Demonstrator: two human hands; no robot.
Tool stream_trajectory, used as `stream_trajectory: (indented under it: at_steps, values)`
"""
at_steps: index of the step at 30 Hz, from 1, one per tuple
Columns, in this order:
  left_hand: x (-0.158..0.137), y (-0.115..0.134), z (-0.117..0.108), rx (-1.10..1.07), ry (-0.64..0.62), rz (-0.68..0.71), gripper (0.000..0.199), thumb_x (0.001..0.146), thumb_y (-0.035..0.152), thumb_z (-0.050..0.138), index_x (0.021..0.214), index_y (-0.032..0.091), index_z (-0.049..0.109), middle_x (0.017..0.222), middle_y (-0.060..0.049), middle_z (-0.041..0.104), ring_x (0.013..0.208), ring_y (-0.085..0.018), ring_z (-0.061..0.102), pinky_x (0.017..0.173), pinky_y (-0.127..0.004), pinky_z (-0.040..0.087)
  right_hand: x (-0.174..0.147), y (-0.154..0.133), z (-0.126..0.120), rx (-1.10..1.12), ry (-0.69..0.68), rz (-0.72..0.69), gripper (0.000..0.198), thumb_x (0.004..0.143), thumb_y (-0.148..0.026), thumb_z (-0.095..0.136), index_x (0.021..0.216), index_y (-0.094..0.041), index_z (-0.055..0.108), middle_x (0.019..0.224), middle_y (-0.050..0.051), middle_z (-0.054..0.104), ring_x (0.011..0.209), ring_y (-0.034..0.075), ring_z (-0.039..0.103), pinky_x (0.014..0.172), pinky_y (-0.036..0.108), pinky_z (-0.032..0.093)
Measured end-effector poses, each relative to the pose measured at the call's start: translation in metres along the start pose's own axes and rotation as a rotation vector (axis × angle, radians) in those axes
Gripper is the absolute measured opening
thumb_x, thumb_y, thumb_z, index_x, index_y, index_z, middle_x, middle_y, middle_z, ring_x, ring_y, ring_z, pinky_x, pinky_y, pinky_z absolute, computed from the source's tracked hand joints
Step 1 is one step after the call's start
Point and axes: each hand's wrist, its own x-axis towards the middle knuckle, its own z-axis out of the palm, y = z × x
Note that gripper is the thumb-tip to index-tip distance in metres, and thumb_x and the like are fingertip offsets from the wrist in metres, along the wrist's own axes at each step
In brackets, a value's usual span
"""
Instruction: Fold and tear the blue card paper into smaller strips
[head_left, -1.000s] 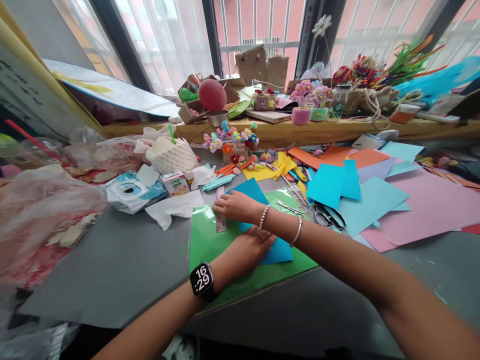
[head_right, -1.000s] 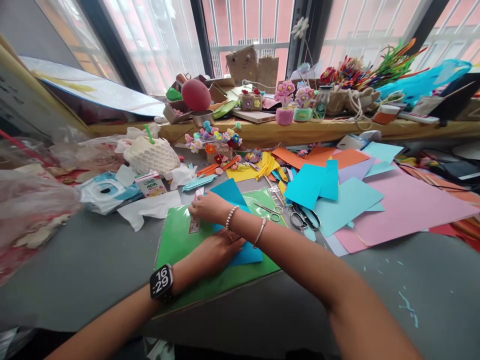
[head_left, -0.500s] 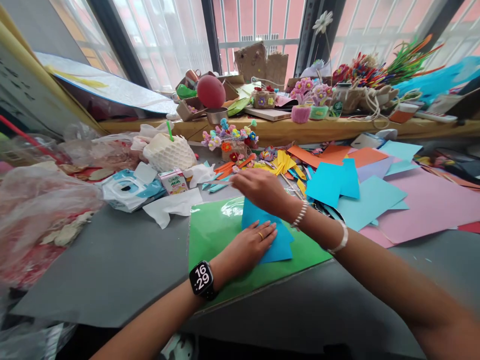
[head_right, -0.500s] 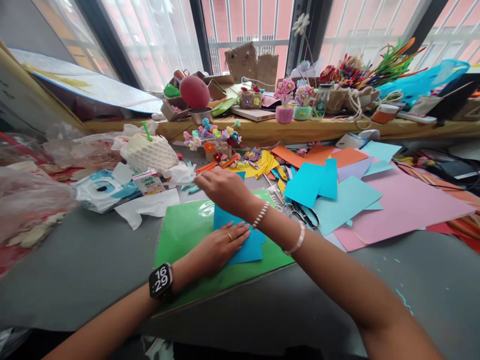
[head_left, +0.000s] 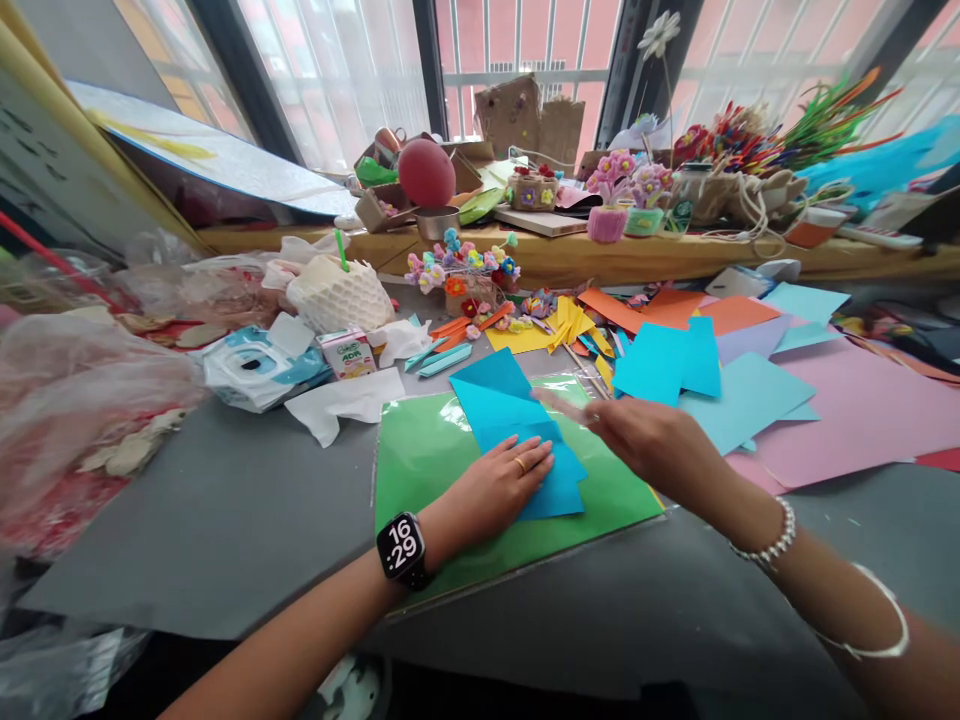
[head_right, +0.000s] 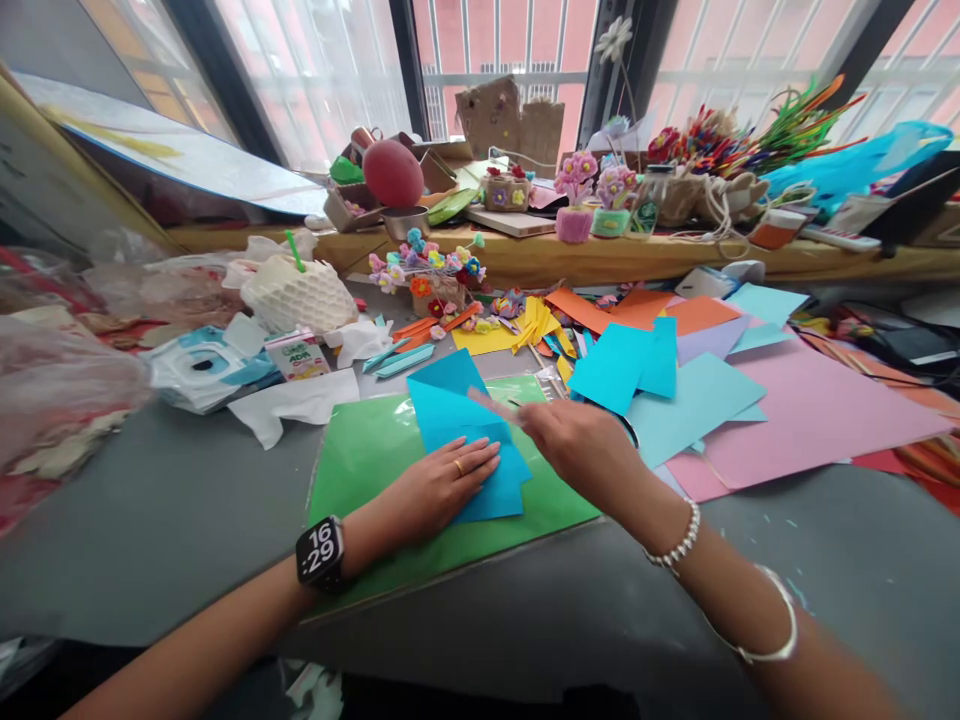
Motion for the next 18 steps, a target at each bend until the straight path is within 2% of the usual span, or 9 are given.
stream_trajectory:
  at_steps: [3, 6, 13, 18]
  values:
    - [0.0, 0.0, 0.0, -0.003, 0.003, -0.002, 0.033, 0.087, 0.017, 0.033, 0.117, 0.008, 0.043, 0.124, -0.014, 0.046, 0.117, -0.022, 0.039, 0.097, -0.041, 0.033, -0.024, -0.004, 0.014, -0.074, -0.178, -0.059, 0.02, 0.083, -0.018, 0.041, 0.067, -0.017, 0.053, 0.055, 0.0, 0.055, 0.05, 0.011, 0.049, 0.047, 0.024, 0.027]
    - [0.001, 0.001, -0.001, -0.007, -0.01, -0.003, 0.034, 0.087, 0.017, 0.034, 0.118, 0.008, 0.042, 0.125, -0.014, 0.045, 0.119, -0.021, 0.037, 0.098, -0.04, 0.032, -0.031, -0.009, 0.02, -0.112, -0.258, -0.063, 0.019, 0.08, -0.013, 0.043, 0.063, -0.017, 0.05, 0.055, 0.0, 0.053, 0.049, 0.012, 0.049, 0.046, 0.025, 0.024]
    - [0.001, 0.0, -0.002, -0.012, -0.032, 0.003, 0.034, 0.086, 0.016, 0.034, 0.118, 0.009, 0.042, 0.127, -0.015, 0.042, 0.119, -0.022, 0.036, 0.097, -0.042, 0.033, -0.03, -0.017, 0.025, -0.172, -0.28, -0.022, 0.02, 0.076, -0.004, 0.038, 0.066, -0.016, 0.051, 0.059, 0.002, 0.054, 0.051, 0.013, 0.05, 0.046, 0.026, 0.022]
    - [0.001, 0.0, -0.002, -0.004, -0.049, 0.0, 0.033, 0.086, 0.016, 0.035, 0.118, 0.01, 0.042, 0.127, -0.014, 0.042, 0.118, -0.022, 0.038, 0.097, -0.043, 0.033, -0.028, -0.023, 0.027, -0.19, -0.247, 0.023, 0.025, 0.073, 0.0, 0.034, 0.065, -0.015, 0.052, 0.058, 0.004, 0.054, 0.05, 0.014, 0.05, 0.045, 0.027, 0.021]
